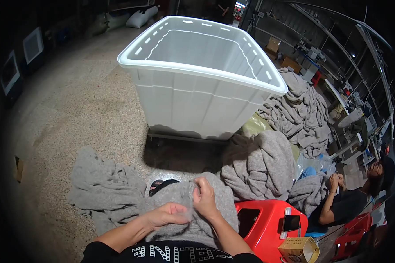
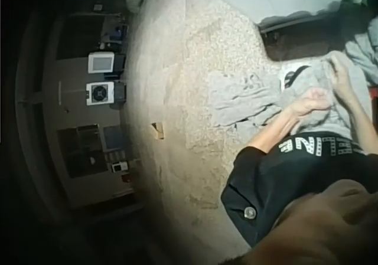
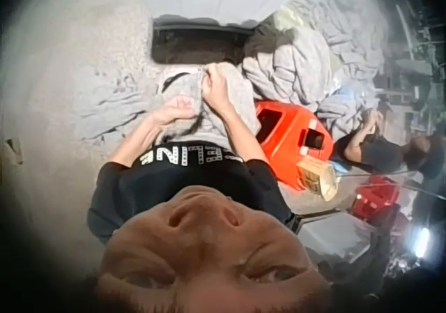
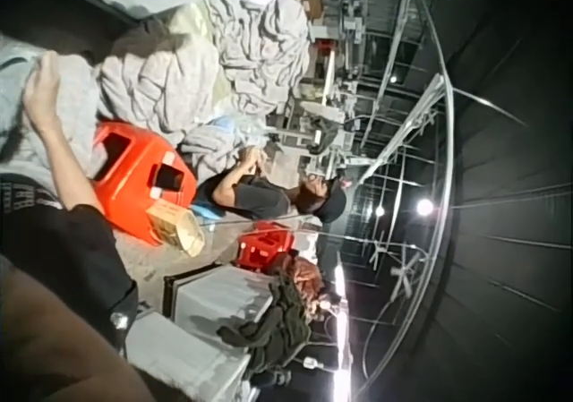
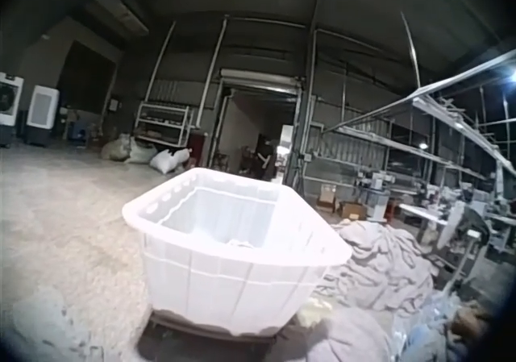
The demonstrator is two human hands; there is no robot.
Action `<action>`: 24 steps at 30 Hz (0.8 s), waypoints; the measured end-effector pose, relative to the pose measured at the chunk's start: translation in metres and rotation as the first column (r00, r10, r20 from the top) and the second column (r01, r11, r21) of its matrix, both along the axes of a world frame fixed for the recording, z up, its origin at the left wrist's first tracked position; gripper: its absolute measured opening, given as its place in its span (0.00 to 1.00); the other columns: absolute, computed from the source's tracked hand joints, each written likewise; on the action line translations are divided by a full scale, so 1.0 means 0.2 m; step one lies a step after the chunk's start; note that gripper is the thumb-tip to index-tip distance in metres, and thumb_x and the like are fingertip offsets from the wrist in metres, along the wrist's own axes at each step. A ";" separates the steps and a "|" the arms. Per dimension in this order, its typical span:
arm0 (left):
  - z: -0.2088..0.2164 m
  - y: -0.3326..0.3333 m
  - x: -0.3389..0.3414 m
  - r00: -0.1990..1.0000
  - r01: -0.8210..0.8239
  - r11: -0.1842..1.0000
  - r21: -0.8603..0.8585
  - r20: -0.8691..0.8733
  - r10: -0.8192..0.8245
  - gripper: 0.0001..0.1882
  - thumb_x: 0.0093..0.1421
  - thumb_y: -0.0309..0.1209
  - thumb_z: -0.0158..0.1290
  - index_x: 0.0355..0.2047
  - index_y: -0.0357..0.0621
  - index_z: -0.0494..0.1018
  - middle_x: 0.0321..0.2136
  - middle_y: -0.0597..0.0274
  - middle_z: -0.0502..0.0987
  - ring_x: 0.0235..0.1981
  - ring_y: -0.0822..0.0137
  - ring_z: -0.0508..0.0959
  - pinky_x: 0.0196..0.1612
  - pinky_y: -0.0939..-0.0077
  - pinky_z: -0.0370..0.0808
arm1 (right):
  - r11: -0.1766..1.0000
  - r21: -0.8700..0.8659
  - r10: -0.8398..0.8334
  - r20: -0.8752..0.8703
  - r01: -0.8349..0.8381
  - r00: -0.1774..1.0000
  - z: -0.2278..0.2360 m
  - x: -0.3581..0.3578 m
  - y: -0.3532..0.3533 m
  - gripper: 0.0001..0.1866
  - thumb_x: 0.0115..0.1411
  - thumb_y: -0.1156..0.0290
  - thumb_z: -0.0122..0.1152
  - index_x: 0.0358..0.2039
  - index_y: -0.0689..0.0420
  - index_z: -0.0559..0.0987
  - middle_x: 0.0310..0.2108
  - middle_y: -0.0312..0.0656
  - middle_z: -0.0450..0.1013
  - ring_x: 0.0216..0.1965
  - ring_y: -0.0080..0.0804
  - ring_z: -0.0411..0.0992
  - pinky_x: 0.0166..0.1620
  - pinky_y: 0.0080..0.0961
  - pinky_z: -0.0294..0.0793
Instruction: Inspecting grey knitwear and removing loose threads or lint by hand.
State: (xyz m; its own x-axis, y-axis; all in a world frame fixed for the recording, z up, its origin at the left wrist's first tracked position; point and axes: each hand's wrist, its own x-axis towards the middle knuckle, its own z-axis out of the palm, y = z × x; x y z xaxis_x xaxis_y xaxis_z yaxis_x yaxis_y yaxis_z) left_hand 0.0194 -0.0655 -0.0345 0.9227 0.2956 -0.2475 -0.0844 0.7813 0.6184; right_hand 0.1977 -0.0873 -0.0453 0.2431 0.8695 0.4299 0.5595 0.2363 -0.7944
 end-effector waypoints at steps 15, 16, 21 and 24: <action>0.08 0.22 -0.14 0.846 -0.484 0.689 -0.539 -0.087 0.526 0.18 0.57 0.34 0.48 0.42 0.32 0.69 0.39 0.45 0.74 0.43 0.51 0.74 0.50 0.56 0.69 | 0.767 -0.353 0.416 -0.363 -0.536 0.834 -0.10 0.22 -0.23 0.07 0.56 0.77 0.54 0.36 0.60 0.71 0.31 0.29 0.66 0.32 0.14 0.62 0.34 0.11 0.62; 0.08 0.23 -0.14 0.833 -0.521 0.685 -0.509 -0.129 0.538 0.18 0.57 0.34 0.48 0.42 0.32 0.69 0.39 0.45 0.74 0.43 0.51 0.74 0.50 0.56 0.69 | 0.797 -0.399 0.285 -0.416 -0.455 0.864 -0.09 0.22 -0.23 0.07 0.55 0.78 0.54 0.36 0.60 0.71 0.31 0.29 0.65 0.32 0.13 0.62 0.35 0.11 0.62; 0.08 0.24 -0.15 0.801 -0.562 0.685 -0.463 -0.100 0.590 0.20 0.57 0.35 0.47 0.46 0.34 0.68 0.43 0.45 0.72 0.46 0.50 0.72 0.52 0.55 0.67 | 0.939 -0.312 -0.082 -0.618 -0.148 0.782 -0.02 0.22 -0.21 0.11 0.52 0.84 0.47 0.36 0.59 0.69 0.31 0.30 0.64 0.33 0.14 0.62 0.36 0.11 0.62; 0.12 0.22 -0.15 0.825 -0.540 0.722 -0.434 -0.101 0.556 0.17 0.58 0.31 0.47 0.44 0.31 0.68 0.41 0.46 0.74 0.43 0.54 0.75 0.49 0.61 0.71 | 0.954 -0.294 -0.147 -0.642 -0.065 0.753 0.08 0.21 -0.20 0.15 0.50 0.86 0.42 0.38 0.61 0.69 0.33 0.34 0.67 0.37 0.20 0.65 0.40 0.15 0.64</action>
State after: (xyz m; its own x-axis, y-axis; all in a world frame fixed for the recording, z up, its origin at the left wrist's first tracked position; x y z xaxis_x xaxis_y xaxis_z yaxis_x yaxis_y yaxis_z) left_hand -0.0106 -0.0214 -0.0105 0.6432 0.6247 -0.4427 -0.5956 0.7716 0.2234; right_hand 0.2406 -0.1267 -0.0297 0.4081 0.9066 -0.1074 -0.1146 -0.0658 -0.9912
